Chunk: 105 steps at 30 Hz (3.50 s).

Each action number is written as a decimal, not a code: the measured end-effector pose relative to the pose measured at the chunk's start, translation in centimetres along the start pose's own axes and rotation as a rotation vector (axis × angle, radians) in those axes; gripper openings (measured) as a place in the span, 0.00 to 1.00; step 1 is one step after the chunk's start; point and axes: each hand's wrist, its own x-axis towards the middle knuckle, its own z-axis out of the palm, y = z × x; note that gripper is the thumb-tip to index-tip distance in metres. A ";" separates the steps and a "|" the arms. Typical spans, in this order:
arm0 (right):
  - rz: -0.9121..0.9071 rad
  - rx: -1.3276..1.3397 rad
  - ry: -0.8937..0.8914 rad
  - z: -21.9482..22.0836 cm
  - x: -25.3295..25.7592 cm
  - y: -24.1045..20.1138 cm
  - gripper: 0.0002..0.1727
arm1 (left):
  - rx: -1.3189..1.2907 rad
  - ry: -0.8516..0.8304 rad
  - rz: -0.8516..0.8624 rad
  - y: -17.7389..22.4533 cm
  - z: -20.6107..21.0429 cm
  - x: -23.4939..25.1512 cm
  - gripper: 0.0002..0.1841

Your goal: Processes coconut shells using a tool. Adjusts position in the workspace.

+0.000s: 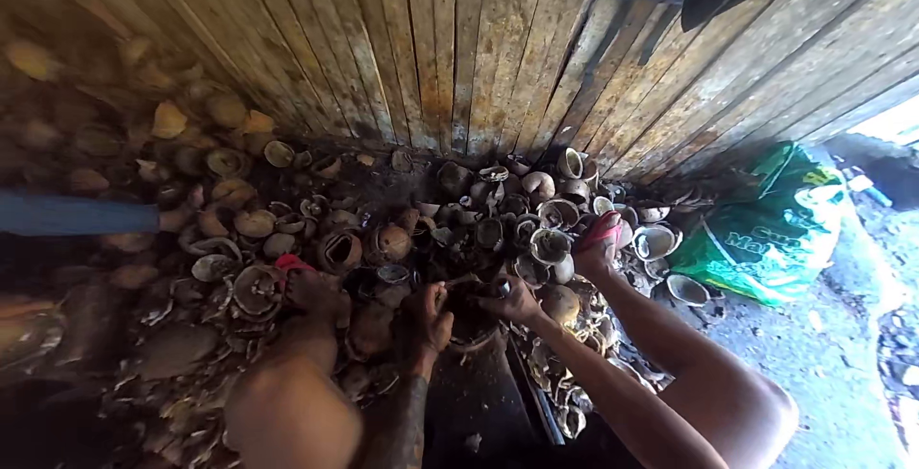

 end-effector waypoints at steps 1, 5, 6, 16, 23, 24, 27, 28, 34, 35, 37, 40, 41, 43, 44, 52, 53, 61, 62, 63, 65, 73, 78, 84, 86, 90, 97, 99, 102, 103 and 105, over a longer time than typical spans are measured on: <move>-0.011 -0.086 -0.064 -0.4 -0.8 -0.8 0.19 | 0.005 -0.008 0.005 0.0 0.1 -0.1 0.28; 0.130 -0.161 0.033 -1.6 -3.6 -3.8 0.16 | -0.021 -0.012 -0.016 0.0 0.2 -0.3 0.28; 0.150 -0.096 0.112 -1.6 -3.6 -3.8 0.16 | -0.037 0.001 -0.014 0.0 0.3 -0.3 0.28; -0.065 -0.456 -0.391 -2.6 -0.2 -5.7 0.17 | -0.051 0.021 -0.006 0.1 0.7 -0.5 0.31; 0.155 -0.100 0.248 0.8 -5.0 -3.5 0.17 | 0.010 -0.022 0.000 0.0 0.6 -1.0 0.38; 0.089 -0.096 0.204 1.6 -5.3 -3.1 0.16 | 0.010 -0.038 -0.006 0.0 0.7 -1.1 0.38; -0.045 -0.105 -0.034 2.6 -5.4 -3.2 0.13 | 0.003 -0.044 -0.014 0.4 0.4 -1.4 0.35; -0.037 -0.093 -0.064 2.5 -5.7 -3.7 0.13 | -0.008 -0.033 -0.023 0.7 0.2 -1.7 0.34; 0.289 -0.100 0.151 -1.9 -10.2 -6.7 0.13 | -0.324 -0.010 -0.180 5.1 0.4 -2.2 0.34; 0.317 -0.024 0.182 -2.3 -10.8 -6.1 0.11 | -0.273 -0.006 -0.172 5.2 0.9 -2.2 0.33; 0.398 0.208 0.262 -2.0 -11.6 -5.0 0.11 | -0.173 0.010 -0.167 4.8 1.7 -2.3 0.33; 0.585 0.485 0.352 -0.5 -11.1 -4.9 0.12 | -0.178 0.064 -0.206 3.9 2.1 -2.6 0.28; 0.633 0.555 0.375 0.0 -10.7 -4.8 0.12 | -0.179 0.091 -0.202 3.8 2.3 -2.8 0.25; 0.674 0.620 0.380 0.6 -9.8 -4.3 0.10 | -0.155 0.141 -0.184 3.6 2.5 -2.9 0.19; 0.657 0.600 0.351 0.5 -9.4 -4.2 0.10 | -0.138 0.165 -0.170 3.4 2.4 -3.0 0.17; 0.184 -0.186 0.122 -4.2 -8.5 -7.3 0.16 | 0.043 0.297 0.143 5.6 1.4 -1.8 0.13; 0.185 -0.189 0.112 -4.3 -8.3 -6.8 0.17 | 0.031 0.283 0.162 5.5 1.5 -1.6 0.13; 0.260 -0.040 0.173 -3.2 -9.3 -4.1 0.11 | -0.100 0.239 0.189 4.9 3.5 -0.8 0.22; 0.284 -0.023 0.188 -3.3 -9.6 -4.2 0.10 | -0.118 0.226 0.220 5.1 3.8 -0.7 0.20; 0.317 -0.004 0.202 -3.5 -9.9 -4.4 0.09 | -0.146 0.201 0.247 5.3 4.0 -0.6 0.18; 0.376 0.049 0.237 -4.0 -10.6 -4.9 0.08 | -0.193 0.136 0.304 5.5 4.5 -0.8 0.15; 0.227 -0.068 0.445 -2.1 -14.6 -4.8 0.09 | -0.263 0.045 0.428 6.6 5.2 -1.3 0.11; 0.202 -0.037 0.441 -0.3 -13.1 -4.5 0.08 | -0.255 0.024 0.419 6.5 3.5 -0.2 0.12; 0.212 -0.110 0.349 1.7 -11.5 -4.1 0.12 | -0.252 0.098 0.354 4.6 2.8 -0.1 0.12; 0.147 -0.174 0.362 2.1 -11.9 -3.8 0.12 | -0.269 0.120 0.353 4.5 2.9 -0.2 0.12; 0.164 -0.119 0.352 1.6 -12.0 -2.9 0.11 | -0.311 0.162 0.296 3.7 3.0 -0.4 0.12; 0.274 0.056 0.408 1.0 -11.5 -3.4 0.07 | -0.319 0.218 0.282 3.1 2.9 -0.2 0.10; 0.353 0.194 0.451 1.2 -11.3 -3.6 0.04 | -0.300 0.231 0.246 2.9 3.2 -0.3 0.11; 0.471 0.341 0.465 1.4 -11.8 -3.8 0.06 | -0.282 0.274 0.223 3.0 3.7 -0.4 0.11; 0.505 0.388 0.477 1.6 -12.0 -3.8 0.07 | -0.273 0.294 0.224 3.2 3.8 -0.6 0.11; 0.561 0.486 0.497 2.1 -12.2 -3.9 0.08 | -0.252 0.326 0.225 3.5 4.0 -0.6 0.11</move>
